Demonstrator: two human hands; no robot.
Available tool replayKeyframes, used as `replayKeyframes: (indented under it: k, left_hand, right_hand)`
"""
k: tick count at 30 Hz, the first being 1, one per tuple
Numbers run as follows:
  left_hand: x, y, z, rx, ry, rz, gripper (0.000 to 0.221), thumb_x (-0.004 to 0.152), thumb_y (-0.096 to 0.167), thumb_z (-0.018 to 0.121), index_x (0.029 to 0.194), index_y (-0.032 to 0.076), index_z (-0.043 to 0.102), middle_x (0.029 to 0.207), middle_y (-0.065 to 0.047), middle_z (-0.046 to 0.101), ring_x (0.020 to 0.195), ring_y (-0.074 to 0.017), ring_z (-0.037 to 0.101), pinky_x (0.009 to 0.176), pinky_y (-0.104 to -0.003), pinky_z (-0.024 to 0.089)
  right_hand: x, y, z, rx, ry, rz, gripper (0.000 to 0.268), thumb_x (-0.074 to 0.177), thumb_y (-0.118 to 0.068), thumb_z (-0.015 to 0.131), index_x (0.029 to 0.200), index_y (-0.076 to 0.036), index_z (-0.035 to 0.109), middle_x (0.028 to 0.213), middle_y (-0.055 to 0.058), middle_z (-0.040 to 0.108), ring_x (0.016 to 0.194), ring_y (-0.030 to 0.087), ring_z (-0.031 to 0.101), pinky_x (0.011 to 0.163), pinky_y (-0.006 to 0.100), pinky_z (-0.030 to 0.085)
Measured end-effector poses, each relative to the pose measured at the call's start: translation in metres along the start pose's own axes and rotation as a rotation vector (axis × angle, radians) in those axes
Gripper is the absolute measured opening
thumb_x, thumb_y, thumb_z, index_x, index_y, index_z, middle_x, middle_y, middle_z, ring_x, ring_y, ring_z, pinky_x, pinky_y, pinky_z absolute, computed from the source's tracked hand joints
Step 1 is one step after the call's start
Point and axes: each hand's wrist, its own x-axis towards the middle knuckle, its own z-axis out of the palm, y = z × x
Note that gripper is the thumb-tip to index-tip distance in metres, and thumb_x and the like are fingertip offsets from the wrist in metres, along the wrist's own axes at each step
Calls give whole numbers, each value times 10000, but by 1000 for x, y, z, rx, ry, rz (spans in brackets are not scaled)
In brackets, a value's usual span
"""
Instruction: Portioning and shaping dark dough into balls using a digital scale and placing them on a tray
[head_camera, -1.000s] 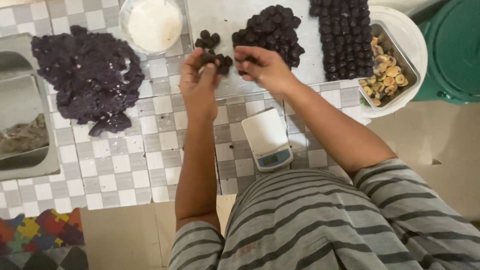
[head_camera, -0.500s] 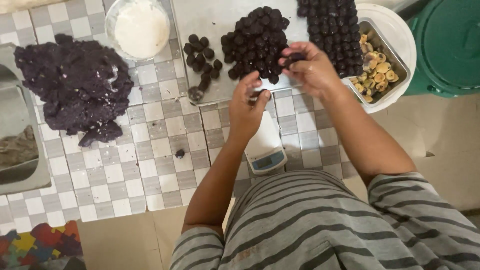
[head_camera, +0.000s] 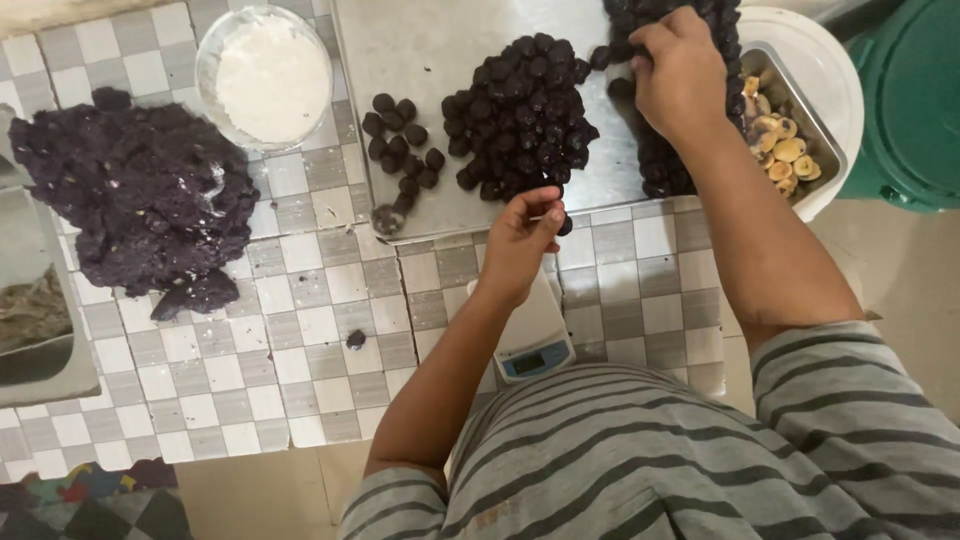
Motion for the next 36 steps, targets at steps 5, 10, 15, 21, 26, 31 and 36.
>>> replayKeyframes:
  k: [5, 10, 15, 21, 26, 31, 36]
  left_hand:
    - [14, -19, 6, -145, -18, -61, 306, 844, 224, 625, 1123, 111, 569, 986, -1, 550, 888, -100, 535, 631, -257, 519]
    - [9, -13, 17, -157, -69, -82, 232, 860, 190, 616, 1083, 133, 590, 1029, -18, 574, 940, -126, 545, 695, -282, 527]
    - [18, -14, 13, -173, -55, -56, 246, 867, 148, 600, 1106, 96, 573, 1026, -40, 578, 938, -144, 554, 730, -304, 546]
    - [24, -10, 23, -317, -81, -111, 221, 853, 110, 618, 1071, 83, 591, 1062, -48, 582, 948, -200, 595, 817, -349, 526]
    - [37, 9, 52, -393, 18, -285, 322, 858, 24, 547, 1179, 38, 529, 1192, -111, 521, 1045, -267, 574, 948, -356, 466]
    - [75, -3, 83, -621, 94, -198, 607, 749, 82, 627, 1310, 94, 395, 983, -1, 542, 924, -125, 541, 926, -318, 392]
    - [76, 5, 84, -543, 58, -120, 542, 759, 49, 634, 1272, 84, 462, 1129, 0, 527, 983, -137, 549, 915, -312, 389]
  right_hand:
    - [10, -5, 9, -109, 55, -151, 301, 826, -165, 737, 1110, -75, 690, 996, 108, 572, 864, 314, 547, 598, 430, 491]
    - [22, 5, 17, -363, -130, -210, 316, 851, -439, 723, 913, -129, 713, 966, 66, 547, 926, 266, 524, 693, 396, 461]
    - [9, 3, 10, -302, -1, -124, 319, 758, -342, 781, 934, -112, 645, 936, 102, 539, 840, 299, 526, 603, 414, 455]
    - [6, 23, 12, -90, -25, 45, 227, 799, -301, 810, 881, -126, 691, 895, 86, 598, 850, 319, 553, 597, 454, 450]
    - [-2, 9, -8, -154, -122, -149, 430, 686, -316, 840, 1031, -118, 677, 1197, 143, 501, 1058, 344, 455, 741, 472, 389]
    - [-7, 31, -2, 36, 0, -108, 250, 784, -158, 861, 952, -92, 689, 1162, 175, 545, 1028, 364, 508, 720, 506, 440]
    - [-9, 15, -33, 221, -240, -95, 305, 799, -31, 686, 1098, -74, 646, 1295, 260, 454, 1188, 453, 368, 950, 573, 310]
